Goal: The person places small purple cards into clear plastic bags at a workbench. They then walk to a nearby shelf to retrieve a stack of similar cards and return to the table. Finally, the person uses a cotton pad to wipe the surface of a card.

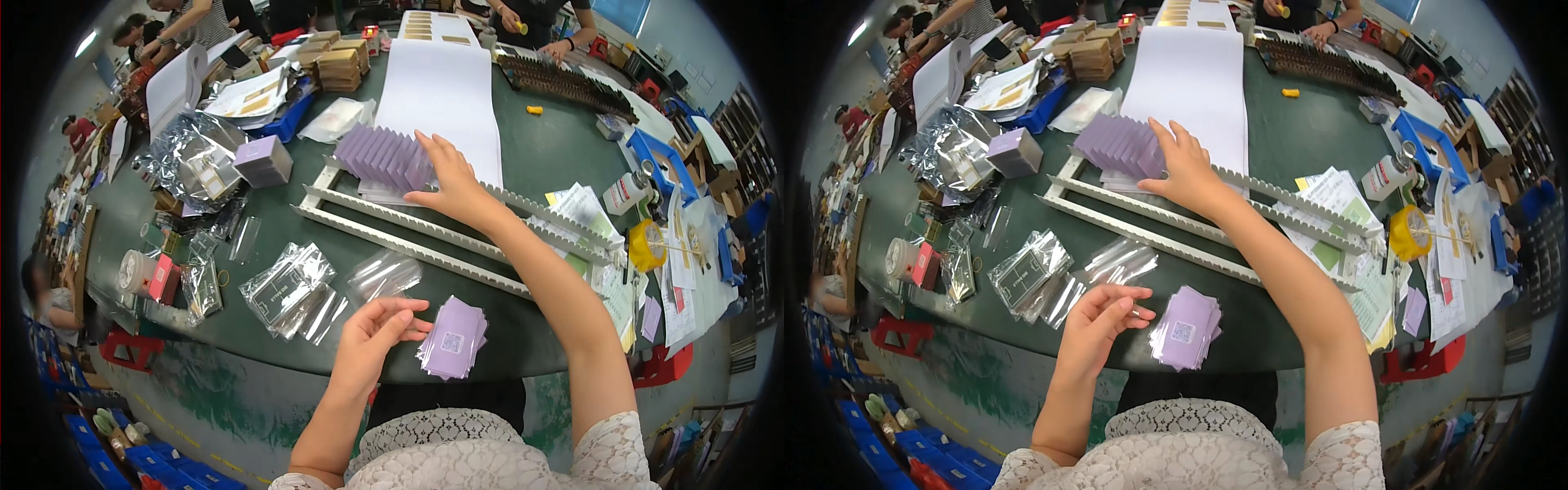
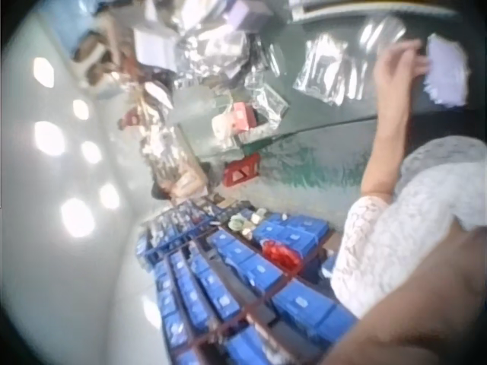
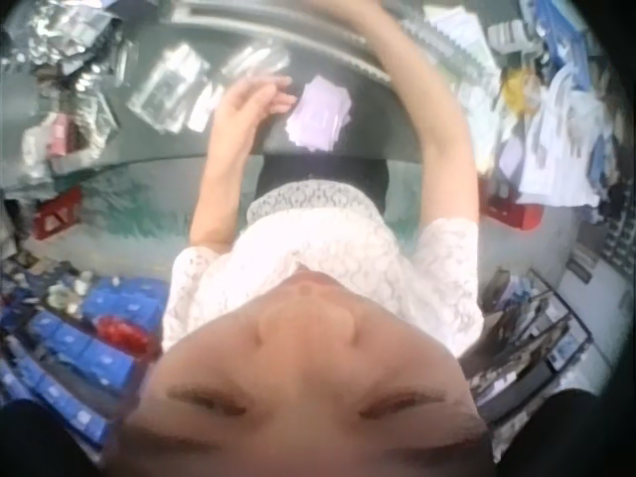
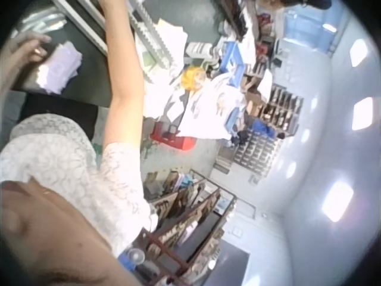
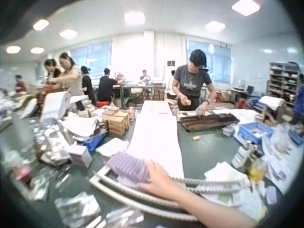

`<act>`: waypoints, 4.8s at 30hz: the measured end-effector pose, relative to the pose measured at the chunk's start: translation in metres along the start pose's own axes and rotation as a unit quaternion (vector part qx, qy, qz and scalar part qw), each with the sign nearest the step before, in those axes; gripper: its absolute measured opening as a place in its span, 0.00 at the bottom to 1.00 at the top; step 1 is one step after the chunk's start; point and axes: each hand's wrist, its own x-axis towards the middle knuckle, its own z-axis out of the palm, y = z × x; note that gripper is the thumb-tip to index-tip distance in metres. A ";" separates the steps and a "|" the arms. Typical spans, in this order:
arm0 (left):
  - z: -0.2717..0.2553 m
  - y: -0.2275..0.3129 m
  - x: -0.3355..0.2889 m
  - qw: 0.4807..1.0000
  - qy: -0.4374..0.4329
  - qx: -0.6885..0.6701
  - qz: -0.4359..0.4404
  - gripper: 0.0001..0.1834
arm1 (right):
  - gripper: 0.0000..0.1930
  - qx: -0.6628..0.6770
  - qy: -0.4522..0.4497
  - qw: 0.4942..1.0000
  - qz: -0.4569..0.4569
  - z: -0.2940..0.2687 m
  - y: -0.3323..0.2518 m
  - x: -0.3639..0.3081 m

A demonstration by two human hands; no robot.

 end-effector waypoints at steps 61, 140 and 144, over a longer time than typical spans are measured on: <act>0.027 -0.005 0.004 0.999 0.019 0.038 -0.021 0.12 | 0.18 0.378 0.031 0.922 0.082 -0.066 -0.060 -0.180; -0.400 0.171 0.184 0.808 0.558 0.067 0.175 0.19 | 0.10 0.308 -0.041 0.903 0.296 -0.087 -0.112 -0.164; -0.414 0.165 0.170 0.821 0.517 0.060 0.235 0.14 | 0.10 0.307 -0.053 0.902 0.298 -0.084 -0.111 -0.161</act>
